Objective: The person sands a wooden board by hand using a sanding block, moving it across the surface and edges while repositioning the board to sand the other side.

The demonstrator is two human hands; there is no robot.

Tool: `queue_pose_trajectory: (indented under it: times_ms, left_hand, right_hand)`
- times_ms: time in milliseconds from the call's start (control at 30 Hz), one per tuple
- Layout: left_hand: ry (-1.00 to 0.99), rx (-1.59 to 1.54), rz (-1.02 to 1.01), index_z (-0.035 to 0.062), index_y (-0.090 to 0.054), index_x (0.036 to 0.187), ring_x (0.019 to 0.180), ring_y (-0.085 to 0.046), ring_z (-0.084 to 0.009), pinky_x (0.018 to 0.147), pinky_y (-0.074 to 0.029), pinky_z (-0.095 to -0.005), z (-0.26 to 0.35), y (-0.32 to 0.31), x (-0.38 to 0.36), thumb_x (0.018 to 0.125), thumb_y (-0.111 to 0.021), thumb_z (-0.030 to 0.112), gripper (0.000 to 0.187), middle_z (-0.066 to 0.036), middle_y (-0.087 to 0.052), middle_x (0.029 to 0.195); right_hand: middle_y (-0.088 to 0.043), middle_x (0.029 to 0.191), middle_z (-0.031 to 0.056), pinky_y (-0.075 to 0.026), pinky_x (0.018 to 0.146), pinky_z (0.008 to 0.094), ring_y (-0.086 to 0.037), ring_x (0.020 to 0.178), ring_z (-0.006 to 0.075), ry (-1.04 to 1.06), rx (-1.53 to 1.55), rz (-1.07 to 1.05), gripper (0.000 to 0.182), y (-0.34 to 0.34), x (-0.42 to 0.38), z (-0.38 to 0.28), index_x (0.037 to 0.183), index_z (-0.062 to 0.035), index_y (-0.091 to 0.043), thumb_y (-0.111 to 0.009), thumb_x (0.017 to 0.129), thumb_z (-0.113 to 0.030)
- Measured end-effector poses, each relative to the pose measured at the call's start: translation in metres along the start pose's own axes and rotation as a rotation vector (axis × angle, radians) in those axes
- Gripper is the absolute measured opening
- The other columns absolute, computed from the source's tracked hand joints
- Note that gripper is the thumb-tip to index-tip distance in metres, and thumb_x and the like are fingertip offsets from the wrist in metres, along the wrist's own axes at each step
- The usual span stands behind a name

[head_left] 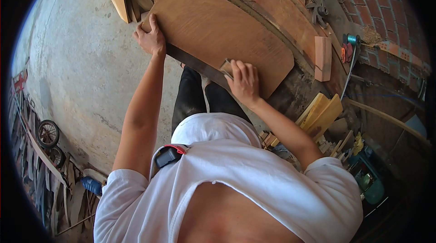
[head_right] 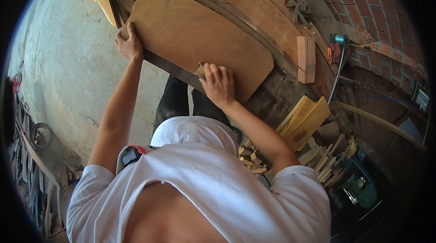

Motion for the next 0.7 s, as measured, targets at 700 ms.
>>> queue_pose_trajectory:
  times_ms: [700]
  left_hand:
    - [0.004, 0.010, -0.009, 0.0039, -0.062, 0.127, 0.118, -0.059, -0.0382, 0.101, -0.047, -0.0485, 0.001, 0.001, 0.001, 0.083, -0.065, 0.073, 0.082, -0.015, -0.055, 0.127]
  right_hand:
    - [-0.057, 0.122, 0.0111, -0.048, 0.086, 0.0445, -0.057, 0.104, 0.0311, -0.005, 0.010, 0.061, 0.063, -0.030, 0.111, -0.043, 0.135, -0.0020, -0.052, -0.079, 0.083, -0.026]
Point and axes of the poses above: each hand's wrist, its own x-axis towards the middle knuckle, its own y-axis out of the back of the hand, z = x × y, the point moved 6 cm from there along x, towards the middle knuckle
